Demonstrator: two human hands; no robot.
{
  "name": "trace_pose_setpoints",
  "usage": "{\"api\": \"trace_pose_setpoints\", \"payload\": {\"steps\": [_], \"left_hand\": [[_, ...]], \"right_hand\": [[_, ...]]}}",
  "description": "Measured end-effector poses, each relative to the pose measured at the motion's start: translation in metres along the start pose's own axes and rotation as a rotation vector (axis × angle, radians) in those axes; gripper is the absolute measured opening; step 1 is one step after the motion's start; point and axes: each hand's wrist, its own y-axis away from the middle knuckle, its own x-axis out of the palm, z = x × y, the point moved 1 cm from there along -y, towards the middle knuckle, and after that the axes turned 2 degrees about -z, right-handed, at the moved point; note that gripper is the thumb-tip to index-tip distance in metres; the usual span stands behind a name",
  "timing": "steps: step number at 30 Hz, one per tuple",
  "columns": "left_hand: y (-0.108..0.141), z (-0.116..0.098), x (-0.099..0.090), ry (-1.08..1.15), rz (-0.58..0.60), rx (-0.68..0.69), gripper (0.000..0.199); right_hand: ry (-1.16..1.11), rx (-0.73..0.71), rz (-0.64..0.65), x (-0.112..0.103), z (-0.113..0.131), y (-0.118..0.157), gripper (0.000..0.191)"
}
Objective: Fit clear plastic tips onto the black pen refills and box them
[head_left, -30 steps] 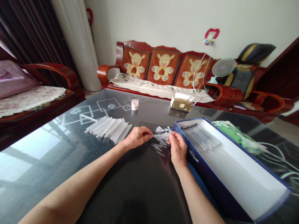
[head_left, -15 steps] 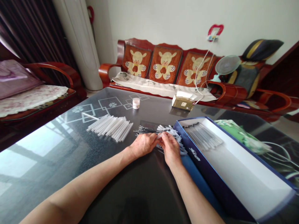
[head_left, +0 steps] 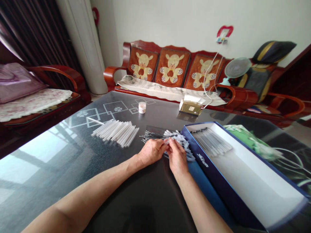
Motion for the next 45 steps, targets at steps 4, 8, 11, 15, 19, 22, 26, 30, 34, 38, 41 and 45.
{"api": "trace_pose_setpoints", "payload": {"steps": [4,8,11,15,19,22,26,30,34,38,41,45], "left_hand": [[0.002,0.002,0.001,0.369,0.163,-0.184,0.042],[0.000,0.006,-0.001,0.443,0.221,-0.193,0.043],[-0.006,0.014,-0.008,0.155,0.065,-0.102,0.029],[-0.014,0.035,-0.029,-0.255,-0.073,-0.146,0.031],[-0.018,0.067,-0.065,-0.533,-0.096,-0.367,0.033],[-0.016,0.096,-0.095,-0.618,-0.164,-0.551,0.033],[-0.006,0.128,-0.118,-0.584,-0.169,-0.778,0.034],[0.000,0.140,-0.121,-0.568,-0.123,-0.870,0.034],[0.000,0.142,-0.119,-0.602,-0.099,-0.860,0.035],[-0.001,0.143,-0.123,-0.593,-0.032,-0.884,0.036],[-0.004,0.136,-0.120,-0.635,-0.106,-0.812,0.036],[-0.010,0.104,-0.083,-0.617,-0.265,-0.500,0.036]], "right_hand": [[-0.082,-0.044,-0.049,-0.016,0.018,-0.018,0.026],[0.052,-0.188,-0.085,-0.031,0.025,-0.026,0.030],[0.484,-0.453,0.050,-0.028,0.014,-0.013,0.027],[0.896,-0.817,0.201,-0.019,0.004,0.002,0.020],[0.997,-0.954,0.221,-0.019,0.004,-0.001,0.018],[1.004,-0.994,0.215,-0.021,0.004,-0.005,0.017],[0.999,-1.003,0.221,-0.022,0.002,-0.007,0.018],[0.999,-0.997,0.223,-0.022,0.001,-0.007,0.018],[1.005,-0.978,0.225,-0.022,0.001,-0.008,0.017],[1.002,-0.998,0.228,-0.021,0.002,-0.008,0.019],[1.020,-1.003,0.216,-0.020,0.003,-0.008,0.021],[1.057,-0.986,0.213,-0.019,0.002,-0.009,0.024]]}}
